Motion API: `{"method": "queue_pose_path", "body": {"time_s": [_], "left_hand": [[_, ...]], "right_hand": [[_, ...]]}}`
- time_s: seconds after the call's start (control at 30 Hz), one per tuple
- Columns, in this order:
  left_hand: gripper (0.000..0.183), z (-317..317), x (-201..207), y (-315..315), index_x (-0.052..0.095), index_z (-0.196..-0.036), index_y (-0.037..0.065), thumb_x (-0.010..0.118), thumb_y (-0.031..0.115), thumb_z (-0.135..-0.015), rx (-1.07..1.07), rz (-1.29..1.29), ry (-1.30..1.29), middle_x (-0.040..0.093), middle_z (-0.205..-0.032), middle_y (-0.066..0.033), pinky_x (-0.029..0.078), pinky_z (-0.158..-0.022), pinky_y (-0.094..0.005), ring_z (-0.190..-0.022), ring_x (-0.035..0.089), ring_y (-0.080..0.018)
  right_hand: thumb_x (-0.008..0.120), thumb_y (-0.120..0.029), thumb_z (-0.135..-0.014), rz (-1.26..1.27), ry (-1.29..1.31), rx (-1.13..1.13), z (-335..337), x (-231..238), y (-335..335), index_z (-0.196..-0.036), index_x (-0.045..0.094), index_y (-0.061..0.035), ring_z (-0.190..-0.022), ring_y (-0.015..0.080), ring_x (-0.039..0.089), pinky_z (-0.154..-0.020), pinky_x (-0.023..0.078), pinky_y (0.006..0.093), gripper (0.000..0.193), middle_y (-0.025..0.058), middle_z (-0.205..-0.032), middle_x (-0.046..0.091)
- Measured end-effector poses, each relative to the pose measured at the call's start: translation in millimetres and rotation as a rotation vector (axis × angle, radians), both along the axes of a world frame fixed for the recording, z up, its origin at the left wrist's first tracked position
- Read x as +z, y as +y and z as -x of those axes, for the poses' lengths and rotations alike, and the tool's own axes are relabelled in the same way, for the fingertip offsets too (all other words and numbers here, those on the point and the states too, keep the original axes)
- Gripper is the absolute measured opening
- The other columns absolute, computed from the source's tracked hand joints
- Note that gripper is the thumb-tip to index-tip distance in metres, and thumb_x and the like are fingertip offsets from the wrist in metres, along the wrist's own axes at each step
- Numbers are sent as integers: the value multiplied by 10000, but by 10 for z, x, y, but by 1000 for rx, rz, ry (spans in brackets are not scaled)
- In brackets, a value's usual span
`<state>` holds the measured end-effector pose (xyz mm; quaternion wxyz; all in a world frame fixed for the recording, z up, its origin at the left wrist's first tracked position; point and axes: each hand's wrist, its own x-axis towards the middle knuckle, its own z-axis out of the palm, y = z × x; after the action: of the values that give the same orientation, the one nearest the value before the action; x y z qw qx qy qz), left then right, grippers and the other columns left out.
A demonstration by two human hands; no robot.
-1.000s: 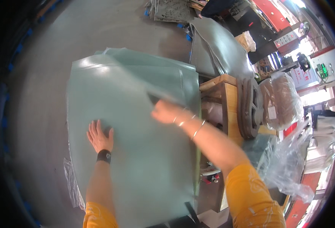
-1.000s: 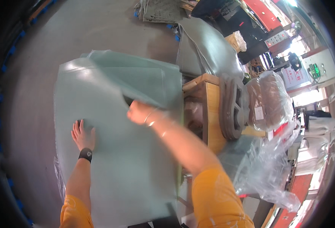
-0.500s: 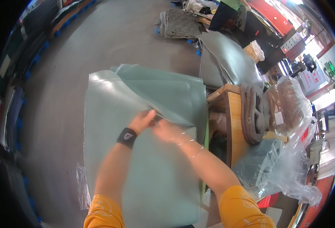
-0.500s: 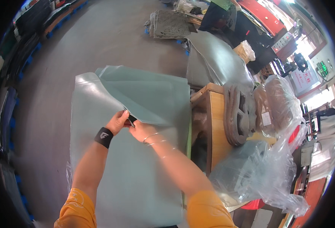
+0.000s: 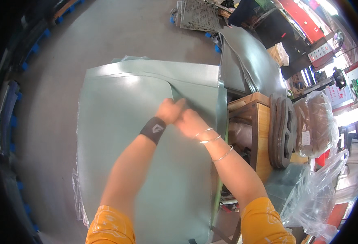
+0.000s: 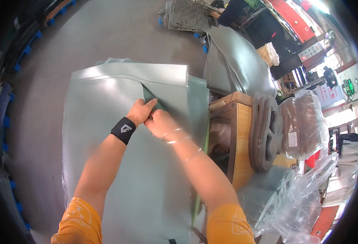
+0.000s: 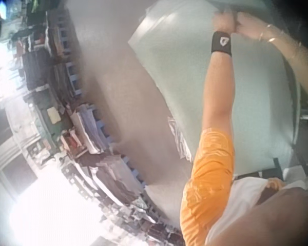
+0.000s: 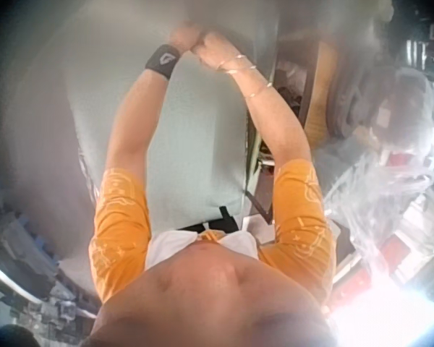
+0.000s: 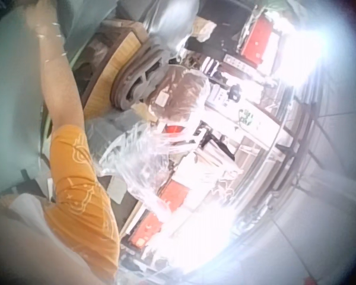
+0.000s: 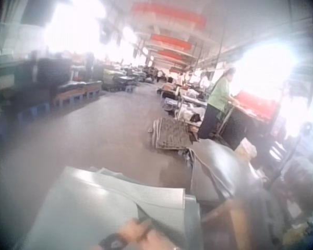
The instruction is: The person operates a red hydraulic die-cutting machine to cut shapes from light green sheets. They place a sheet on the machine, press a button to cut, remove the cut pieces, and place them into a plastic bag. The person repeats this process with multiple sheets.
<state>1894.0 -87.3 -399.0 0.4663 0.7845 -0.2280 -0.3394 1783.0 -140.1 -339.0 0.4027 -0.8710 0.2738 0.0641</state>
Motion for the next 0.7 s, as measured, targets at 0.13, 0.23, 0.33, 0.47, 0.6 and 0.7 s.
{"method": "queue_pose_path", "body": {"time_s": [0.13, 0.23, 0.33, 0.47, 0.6, 0.7], "left_hand": [[527, -148, -199, -206, 540, -1024, -129, 570, 359, -826, -493, -4, -419, 607, -946, -247, 504, -723, -371, -856, 609, -292], [578, -152, -290, -240, 520, -1036, -148, 561, 403, -865, -208, 95, 282, 602, -976, -245, 514, -702, -354, -795, 637, -294], [648, -86, -321, -182, 510, -1030, -170, 543, 457, -869, -171, 109, 337, 589, -975, -227, 513, -655, -342, -689, 624, -288], [663, 16, -363, -7, 528, -925, -118, 495, 543, -882, -163, 72, 8, 571, -805, -170, 480, -640, -338, -707, 575, -226], [635, 82, -551, 276, 533, -905, -89, 514, 545, -878, -166, 191, -33, 535, -742, -137, 445, -618, -352, -669, 499, -214], [406, 233, -675, 722, 548, -872, -31, 542, 373, -916, -197, 298, -422, 468, -712, -133, 383, -562, -347, -659, 391, -237]], "right_hand": [[557, -192, -824, 380, 219, 239, -48, 329, -162, -923, 603, -50, -770, 298, 615, -673, 480, 396, 179, 141, -811, 632], [567, -214, -831, 560, -558, 158, -279, 482, -520, -979, 576, -61, -872, 279, 594, -800, 448, 399, 212, 101, -855, 621], [580, -308, -845, 1172, -756, 35, -676, 248, -917, -1003, 578, -64, -924, 258, 583, -880, 393, 404, 290, 79, -894, 638], [531, -462, -863, 965, -114, -95, -854, -254, -1163, -1047, 591, -90, -945, 250, 596, -888, 367, 387, 420, 91, -955, 663], [464, -507, -891, 960, -64, -106, -913, -582, -1425, -1055, 594, -92, -925, 252, 609, -863, 366, 358, 465, 100, -937, 675], [498, -465, -895, 1054, -140, -131, -1004, -970, -1495, -1025, 585, -97, -879, 235, 605, -854, 351, 348, 400, 75, -888, 673]]}}
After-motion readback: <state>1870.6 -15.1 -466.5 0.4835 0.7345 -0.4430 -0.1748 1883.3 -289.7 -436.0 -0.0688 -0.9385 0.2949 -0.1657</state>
